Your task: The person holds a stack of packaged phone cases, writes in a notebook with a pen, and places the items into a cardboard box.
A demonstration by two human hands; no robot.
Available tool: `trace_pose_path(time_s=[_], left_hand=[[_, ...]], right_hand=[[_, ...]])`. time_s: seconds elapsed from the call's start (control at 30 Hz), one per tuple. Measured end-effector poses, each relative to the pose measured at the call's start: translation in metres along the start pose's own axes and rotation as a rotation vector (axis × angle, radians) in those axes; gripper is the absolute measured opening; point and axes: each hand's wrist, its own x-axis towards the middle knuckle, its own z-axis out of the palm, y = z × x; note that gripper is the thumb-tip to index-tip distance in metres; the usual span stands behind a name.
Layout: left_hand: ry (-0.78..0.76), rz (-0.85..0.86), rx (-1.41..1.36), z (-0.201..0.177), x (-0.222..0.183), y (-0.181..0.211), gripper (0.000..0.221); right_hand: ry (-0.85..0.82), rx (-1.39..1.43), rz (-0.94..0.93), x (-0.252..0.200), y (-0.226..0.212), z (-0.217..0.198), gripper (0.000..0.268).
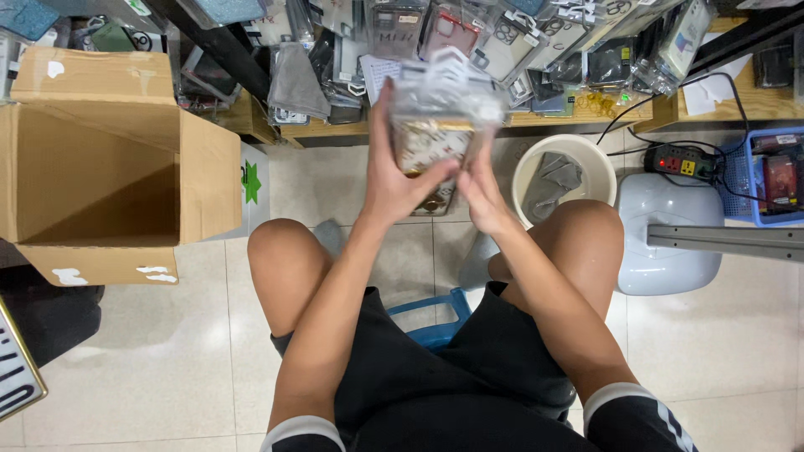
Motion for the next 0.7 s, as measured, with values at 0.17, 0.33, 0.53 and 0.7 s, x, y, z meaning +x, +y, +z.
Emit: trace_pose_path(time_s=[0.17, 0.33, 0.53, 0.7], left_hand=[[-0.102, 0.199, 0.261, 0.003, -0.011, -0.004, 0.106], [-0.056, 0.262, 0.343, 0.003, -0.012, 0.004, 0.117], [-0.049, 0.220, 0.268, 0.001, -0.016, 0.010, 0.104], [0.004, 0.172, 0.190, -0.002, -0.018, 0.015, 0.103]], right_hand=[[0.291, -0.280, 0.083, -0.023, 0.053, 0.000, 0.088], [0.274, -0.286, -0.080, -0.029, 0.066, 0.012, 0.063], [0.365, -0.205, -0.080, -0.036, 0.076, 0.013, 0.066], [0.403, -0.111, -0.066, -0.023, 0.074, 0.014, 0.078]])
